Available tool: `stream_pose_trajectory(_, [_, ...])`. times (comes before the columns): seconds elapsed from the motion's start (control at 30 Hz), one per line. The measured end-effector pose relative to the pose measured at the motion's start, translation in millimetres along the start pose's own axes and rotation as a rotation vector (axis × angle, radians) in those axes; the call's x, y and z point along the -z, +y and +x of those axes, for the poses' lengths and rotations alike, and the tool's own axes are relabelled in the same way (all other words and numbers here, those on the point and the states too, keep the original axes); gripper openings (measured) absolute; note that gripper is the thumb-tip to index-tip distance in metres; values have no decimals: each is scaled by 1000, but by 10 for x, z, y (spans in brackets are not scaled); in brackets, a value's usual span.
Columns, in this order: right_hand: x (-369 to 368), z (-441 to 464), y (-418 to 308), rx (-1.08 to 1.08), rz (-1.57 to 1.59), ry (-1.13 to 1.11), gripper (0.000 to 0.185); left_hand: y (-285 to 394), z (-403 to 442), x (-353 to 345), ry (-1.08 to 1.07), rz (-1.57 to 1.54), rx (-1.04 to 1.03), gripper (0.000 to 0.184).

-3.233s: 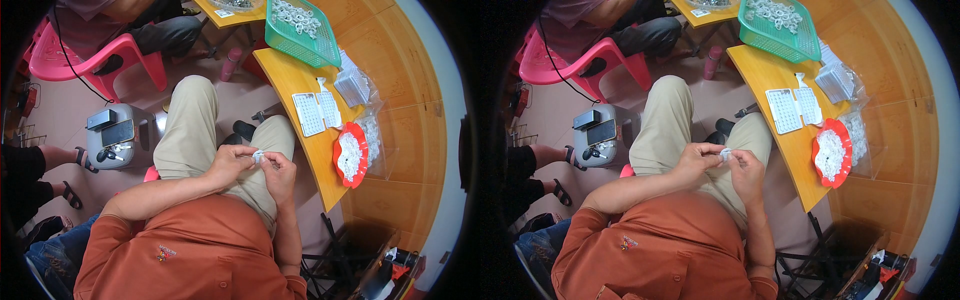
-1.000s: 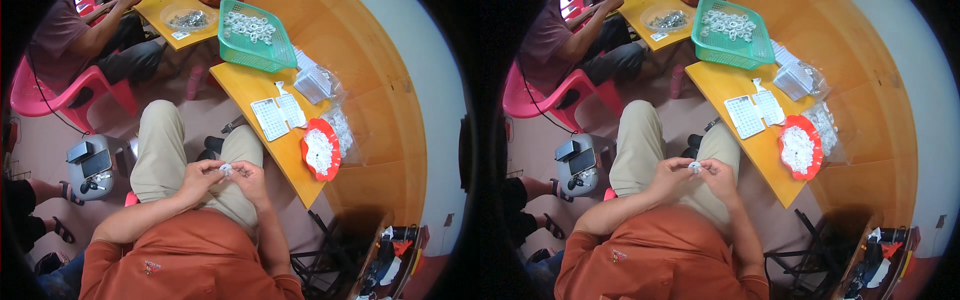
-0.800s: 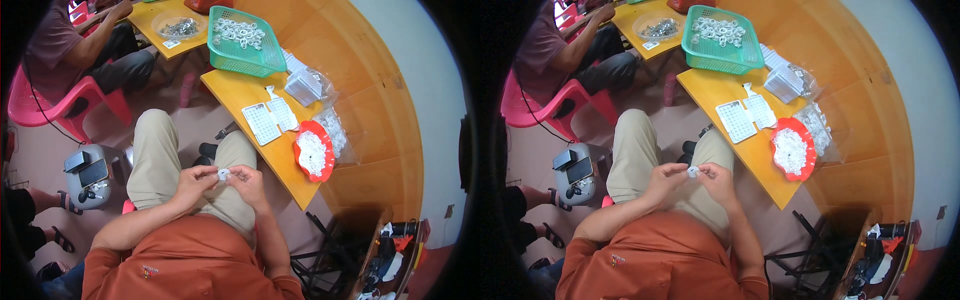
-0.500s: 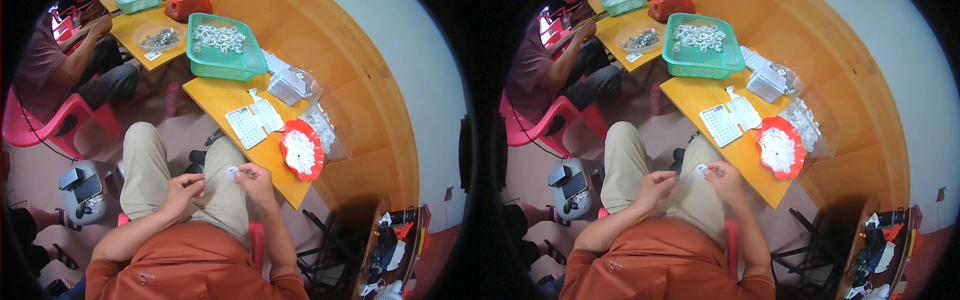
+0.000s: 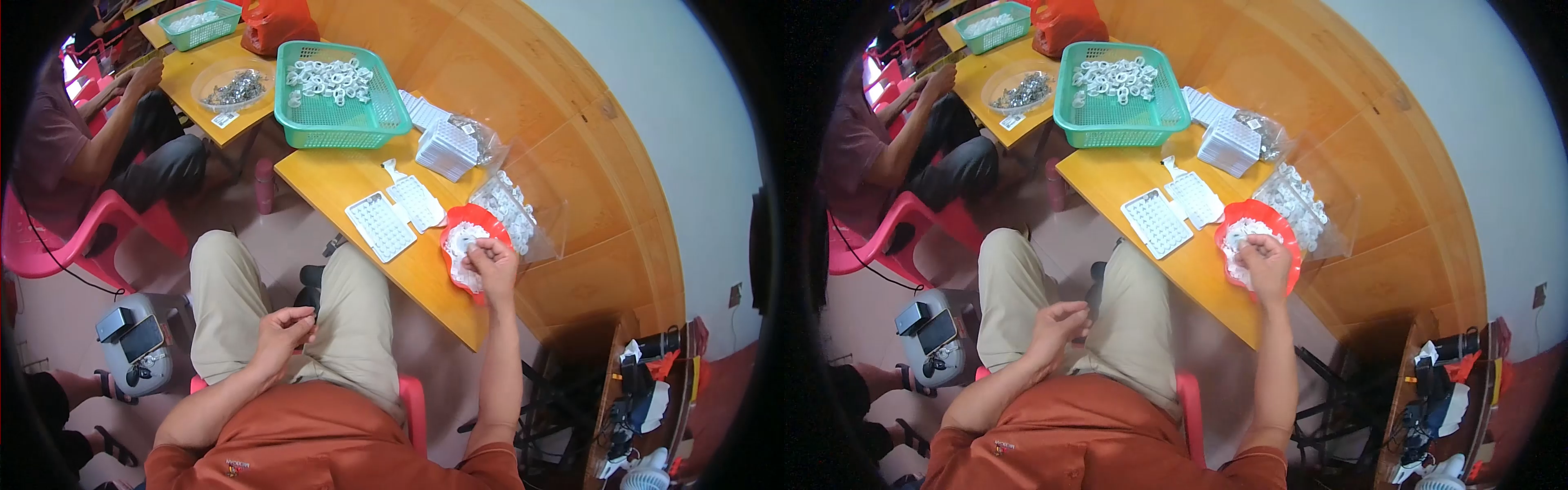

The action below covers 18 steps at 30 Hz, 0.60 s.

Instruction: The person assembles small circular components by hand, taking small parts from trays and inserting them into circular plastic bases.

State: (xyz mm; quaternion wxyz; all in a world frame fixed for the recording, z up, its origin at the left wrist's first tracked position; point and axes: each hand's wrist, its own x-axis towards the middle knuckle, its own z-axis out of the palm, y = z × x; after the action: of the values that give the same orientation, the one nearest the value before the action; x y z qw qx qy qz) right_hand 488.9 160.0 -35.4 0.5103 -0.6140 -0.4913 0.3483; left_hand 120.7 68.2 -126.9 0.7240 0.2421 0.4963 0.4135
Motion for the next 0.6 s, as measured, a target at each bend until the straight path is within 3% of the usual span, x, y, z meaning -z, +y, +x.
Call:
stream_pose_trajectory(0.3, [788,705,-167,67,-42,301,14,-79,102,57,-6,-83,-26,25])
stream_pose_trajectory(0.6, [1433,1463,-122,-10,-38,396,12,-117,183,93,54,-80,-2,20])
